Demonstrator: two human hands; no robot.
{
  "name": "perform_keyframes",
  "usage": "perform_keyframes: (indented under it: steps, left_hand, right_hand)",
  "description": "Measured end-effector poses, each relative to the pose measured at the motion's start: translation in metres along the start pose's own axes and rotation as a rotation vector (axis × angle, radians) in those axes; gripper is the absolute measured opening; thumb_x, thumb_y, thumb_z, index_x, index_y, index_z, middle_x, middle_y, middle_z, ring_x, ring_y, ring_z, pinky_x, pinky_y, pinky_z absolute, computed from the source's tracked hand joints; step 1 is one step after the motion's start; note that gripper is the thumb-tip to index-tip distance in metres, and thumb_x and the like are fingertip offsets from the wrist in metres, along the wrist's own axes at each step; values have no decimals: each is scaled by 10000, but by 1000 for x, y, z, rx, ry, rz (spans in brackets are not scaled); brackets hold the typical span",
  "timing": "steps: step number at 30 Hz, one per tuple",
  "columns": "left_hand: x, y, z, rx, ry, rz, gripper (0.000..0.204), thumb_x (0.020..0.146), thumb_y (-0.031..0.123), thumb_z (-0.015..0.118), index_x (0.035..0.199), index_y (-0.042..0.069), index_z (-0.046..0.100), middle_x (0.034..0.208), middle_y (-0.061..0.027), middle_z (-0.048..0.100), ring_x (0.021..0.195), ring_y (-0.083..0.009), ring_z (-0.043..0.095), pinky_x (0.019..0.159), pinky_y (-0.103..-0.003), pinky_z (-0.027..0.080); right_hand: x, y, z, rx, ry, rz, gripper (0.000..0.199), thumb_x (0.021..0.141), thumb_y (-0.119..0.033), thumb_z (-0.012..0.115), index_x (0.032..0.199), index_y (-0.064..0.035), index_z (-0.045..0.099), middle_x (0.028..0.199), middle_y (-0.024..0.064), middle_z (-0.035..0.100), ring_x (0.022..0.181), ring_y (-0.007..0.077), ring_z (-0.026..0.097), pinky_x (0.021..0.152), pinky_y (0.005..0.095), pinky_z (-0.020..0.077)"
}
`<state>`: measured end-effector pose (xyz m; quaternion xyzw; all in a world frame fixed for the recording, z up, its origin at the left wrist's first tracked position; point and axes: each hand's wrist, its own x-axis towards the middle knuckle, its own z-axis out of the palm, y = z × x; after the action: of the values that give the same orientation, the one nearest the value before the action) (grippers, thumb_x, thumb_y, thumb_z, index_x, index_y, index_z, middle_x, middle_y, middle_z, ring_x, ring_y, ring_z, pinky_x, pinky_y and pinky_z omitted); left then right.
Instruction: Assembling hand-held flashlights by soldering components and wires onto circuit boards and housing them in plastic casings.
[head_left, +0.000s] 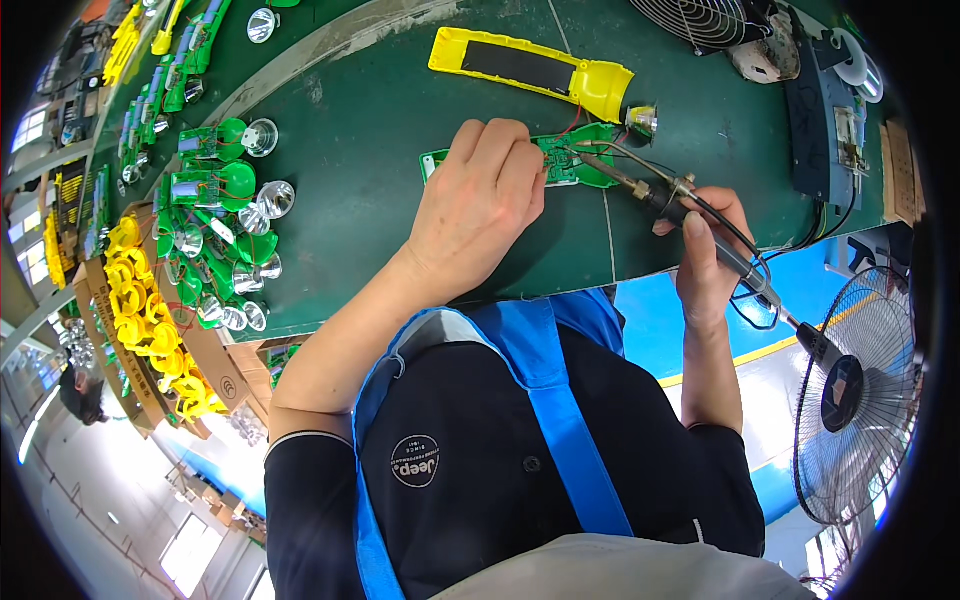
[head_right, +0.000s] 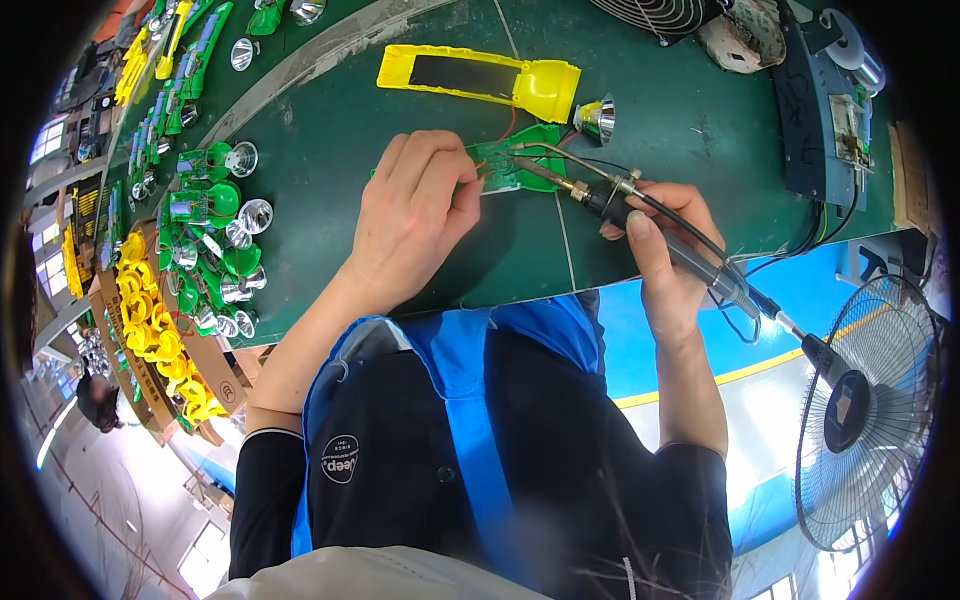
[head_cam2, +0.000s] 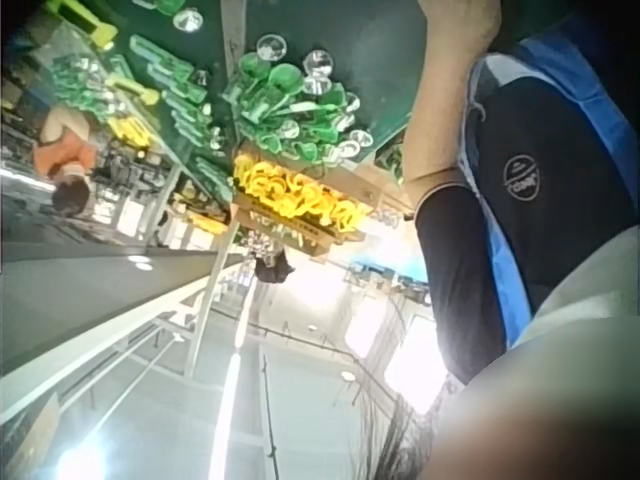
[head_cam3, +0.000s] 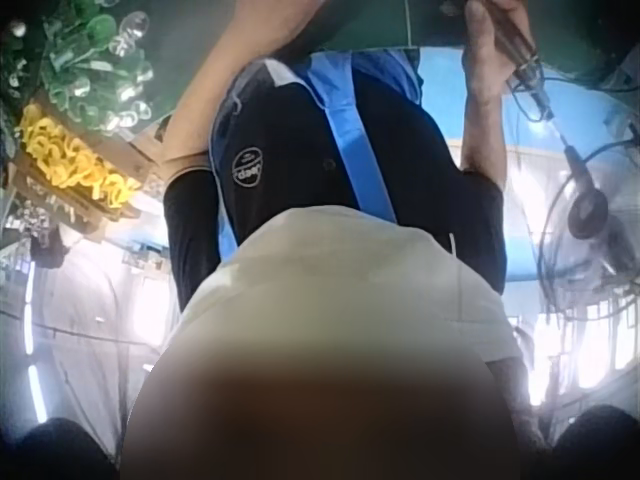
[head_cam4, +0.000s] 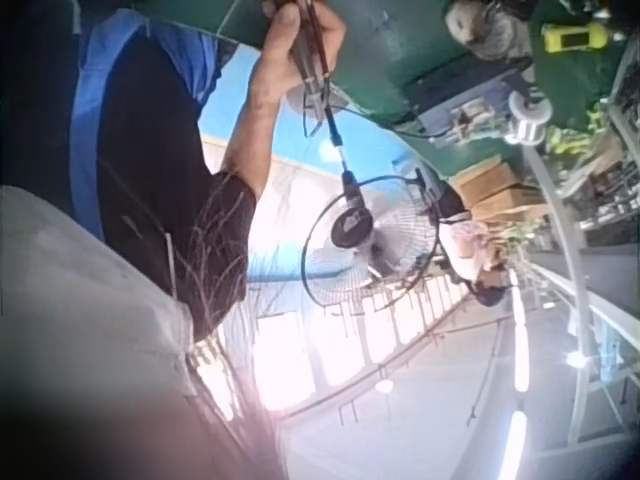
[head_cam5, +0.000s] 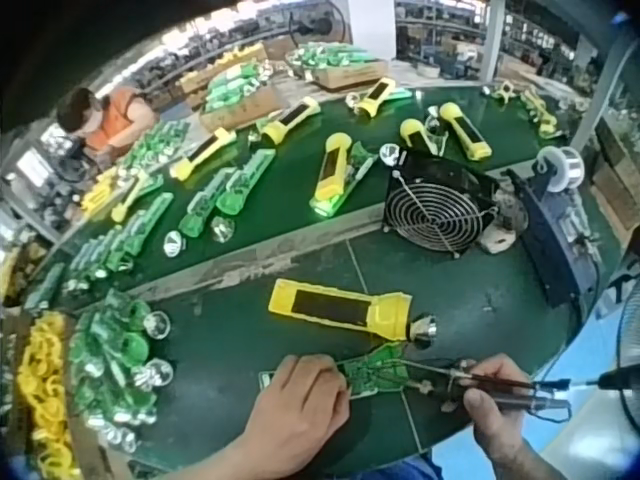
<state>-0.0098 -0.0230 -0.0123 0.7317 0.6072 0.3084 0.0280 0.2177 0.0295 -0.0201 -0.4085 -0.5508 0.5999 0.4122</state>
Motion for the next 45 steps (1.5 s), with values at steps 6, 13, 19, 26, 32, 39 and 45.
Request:
perform_keyframes:
  steps: [6,13,19,26,32,39,45]
  left_hand:
    - [-1,-1,1,-12,-13,-11,262,611,-71,654,804,30,507,875,-97,519,724,-272,512,615,-349,446]
    - [0,1,-3,0,-11,-20,255,617,-65,648,802,30,499,890,-97,530,732,-271,516,627,-354,452]
    - [-14,-7,-26,-107,-100,-66,221,629,-48,656,778,43,519,894,-100,549,742,-281,525,637,-372,458]
    - [14,-3,-27,-9,-363,103,116,677,95,569,784,49,566,790,-94,457,821,-243,518,688,-335,444]
    - [12,-15,-20,-411,-295,-98,47,716,33,626,748,17,596,785,-87,497,650,-187,524,551,-284,417]
    - [9,-9,-15,-797,-53,-350,79,791,1,629,862,37,633,831,14,580,616,-35,465,538,-178,366]
    - [33,1,-15,-801,-61,-407,131,752,31,662,870,30,604,768,-43,589,600,-140,535,538,-262,424]
  right_hand:
    - [-1,1,1,8,6,-17,246,852,-181,581,960,28,507,797,130,594,689,168,581,675,279,465]
    - [8,-3,1,-28,61,-117,263,880,-214,534,974,27,492,806,142,587,707,171,560,717,302,445]
    - [27,-15,12,-214,16,-314,350,893,-251,527,1076,26,416,857,163,619,804,189,588,814,336,415]
    - [52,-13,50,-275,-109,-264,348,898,-210,556,1133,-20,382,887,146,641,854,185,621,844,301,419]
    - [25,15,32,-335,-42,-271,326,915,-172,514,1148,-9,355,921,166,630,842,180,622,844,311,414]
    - [26,18,22,-397,-57,-599,343,934,-227,483,1162,-37,311,785,138,657,898,186,583,928,360,333]
    - [95,8,55,-499,-155,-639,311,902,-99,534,1156,-33,367,963,144,618,886,223,644,763,312,509]
